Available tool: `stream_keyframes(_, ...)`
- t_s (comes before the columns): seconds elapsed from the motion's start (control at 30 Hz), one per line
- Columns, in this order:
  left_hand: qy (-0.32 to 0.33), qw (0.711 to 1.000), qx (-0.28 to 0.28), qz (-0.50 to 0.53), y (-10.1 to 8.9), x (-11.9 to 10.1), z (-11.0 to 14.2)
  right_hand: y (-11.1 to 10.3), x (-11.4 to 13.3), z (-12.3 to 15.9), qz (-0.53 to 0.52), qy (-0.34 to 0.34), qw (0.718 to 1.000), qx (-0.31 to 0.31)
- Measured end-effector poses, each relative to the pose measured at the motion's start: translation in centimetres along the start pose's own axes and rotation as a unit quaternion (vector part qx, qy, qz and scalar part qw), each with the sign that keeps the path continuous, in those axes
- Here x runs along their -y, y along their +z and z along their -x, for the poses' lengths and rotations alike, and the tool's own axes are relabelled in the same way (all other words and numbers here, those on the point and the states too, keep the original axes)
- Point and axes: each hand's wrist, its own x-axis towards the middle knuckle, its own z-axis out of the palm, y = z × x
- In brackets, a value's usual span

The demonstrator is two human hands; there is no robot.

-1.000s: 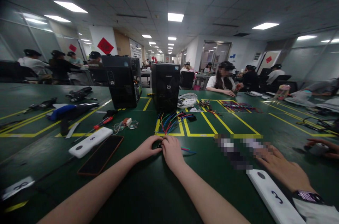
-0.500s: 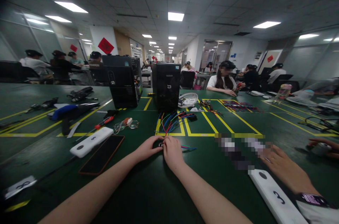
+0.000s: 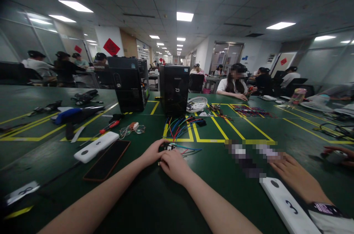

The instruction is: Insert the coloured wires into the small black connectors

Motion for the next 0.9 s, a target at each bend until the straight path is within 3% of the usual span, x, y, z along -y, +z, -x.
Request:
stream_keyframes(0.07, 0.004, 1.000, 0.004, -0.001, -0.1, -0.1, 0.0, 0.0, -0.3, 0.0, -0.009, 0.024, 1.000, -0.007)
stream_keyframes(0.23, 0.038, 0.999, 0.018, -0.014, -0.3, -0.9, 0.2, 0.0, -2.0, -0.1, 0.003, 0.125, 0.984, -0.129)
stream_keyframes(0.33, 0.061, 0.998, 0.026, -0.016, -0.4, -1.2, 0.4, 0.2, -2.8, -0.1, 0.004, 0.158, 0.974, -0.160)
stream_keyframes(0.5, 0.068, 0.997, 0.025, -0.021, -0.4, -1.7, 0.6, 0.5, -2.8, -0.1, 0.002, 0.170, 0.974, -0.150)
stream_keyframes(0.9, 0.050, 0.997, 0.056, -0.004, -0.4, -1.6, 0.3, 0.8, -2.9, -0.2, -0.008, 0.189, 0.952, -0.239)
